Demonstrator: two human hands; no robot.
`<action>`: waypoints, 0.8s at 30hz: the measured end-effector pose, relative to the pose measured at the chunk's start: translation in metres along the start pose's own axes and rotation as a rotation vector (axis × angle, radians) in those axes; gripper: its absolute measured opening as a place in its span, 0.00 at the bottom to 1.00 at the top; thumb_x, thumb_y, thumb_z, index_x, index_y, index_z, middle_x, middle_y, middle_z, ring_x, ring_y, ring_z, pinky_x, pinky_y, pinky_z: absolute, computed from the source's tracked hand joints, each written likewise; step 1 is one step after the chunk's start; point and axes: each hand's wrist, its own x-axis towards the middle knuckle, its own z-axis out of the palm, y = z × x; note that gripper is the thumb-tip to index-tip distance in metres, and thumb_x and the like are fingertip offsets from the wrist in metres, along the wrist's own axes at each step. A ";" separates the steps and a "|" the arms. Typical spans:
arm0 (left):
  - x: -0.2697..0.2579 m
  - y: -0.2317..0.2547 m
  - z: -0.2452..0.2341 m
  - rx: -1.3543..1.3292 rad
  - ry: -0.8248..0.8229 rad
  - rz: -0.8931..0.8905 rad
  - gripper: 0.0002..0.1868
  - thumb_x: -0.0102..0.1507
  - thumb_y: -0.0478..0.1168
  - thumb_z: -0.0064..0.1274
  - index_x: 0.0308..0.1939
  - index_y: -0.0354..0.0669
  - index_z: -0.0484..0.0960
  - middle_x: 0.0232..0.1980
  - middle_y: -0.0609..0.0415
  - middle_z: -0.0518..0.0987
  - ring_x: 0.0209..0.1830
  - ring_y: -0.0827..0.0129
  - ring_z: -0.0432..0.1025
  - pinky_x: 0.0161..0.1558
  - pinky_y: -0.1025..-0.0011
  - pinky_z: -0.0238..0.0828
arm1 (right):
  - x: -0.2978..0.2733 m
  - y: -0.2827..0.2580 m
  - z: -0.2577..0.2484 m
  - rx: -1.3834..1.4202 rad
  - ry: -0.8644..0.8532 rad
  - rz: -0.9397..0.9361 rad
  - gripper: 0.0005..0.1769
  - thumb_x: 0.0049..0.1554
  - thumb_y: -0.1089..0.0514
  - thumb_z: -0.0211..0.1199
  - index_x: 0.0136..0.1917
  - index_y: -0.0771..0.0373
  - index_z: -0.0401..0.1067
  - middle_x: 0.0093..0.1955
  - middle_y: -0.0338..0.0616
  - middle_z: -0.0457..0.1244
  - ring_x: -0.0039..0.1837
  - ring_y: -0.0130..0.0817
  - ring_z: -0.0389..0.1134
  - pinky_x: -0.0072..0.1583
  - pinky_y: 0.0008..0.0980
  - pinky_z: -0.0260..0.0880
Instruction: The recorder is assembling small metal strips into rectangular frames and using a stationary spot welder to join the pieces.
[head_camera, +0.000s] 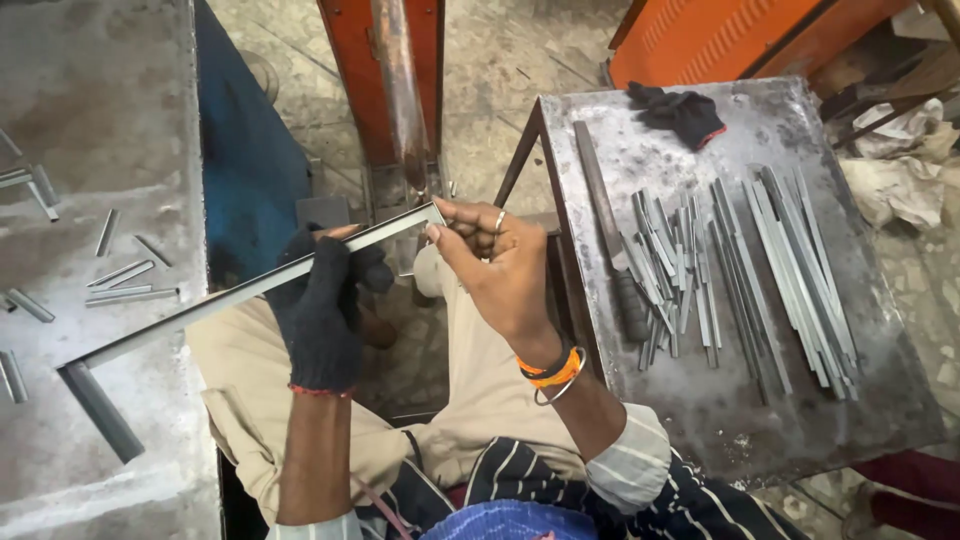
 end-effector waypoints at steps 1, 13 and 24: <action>0.001 -0.002 -0.001 -0.017 -0.007 -0.002 0.12 0.73 0.40 0.48 0.50 0.32 0.80 0.35 0.51 0.80 0.30 0.70 0.74 0.34 0.74 0.71 | 0.001 0.000 0.001 -0.016 0.011 0.000 0.17 0.60 0.70 0.66 0.62 0.74 0.75 0.50 0.43 0.72 0.49 0.19 0.71 0.50 0.18 0.72; 0.017 -0.005 -0.005 -0.104 -0.003 -0.064 0.13 0.73 0.41 0.50 0.50 0.31 0.79 0.35 0.49 0.80 0.30 0.68 0.74 0.36 0.72 0.71 | 0.020 0.003 0.009 -0.083 0.045 0.051 0.14 0.58 0.69 0.67 0.58 0.76 0.76 0.43 0.41 0.71 0.43 0.18 0.71 0.45 0.18 0.71; 0.016 -0.012 -0.005 -0.144 -0.027 -0.049 0.13 0.73 0.41 0.50 0.49 0.30 0.80 0.35 0.50 0.78 0.30 0.68 0.72 0.35 0.72 0.69 | 0.018 0.000 0.009 -0.082 0.036 0.119 0.18 0.58 0.69 0.67 0.61 0.75 0.74 0.44 0.39 0.71 0.43 0.16 0.70 0.45 0.18 0.70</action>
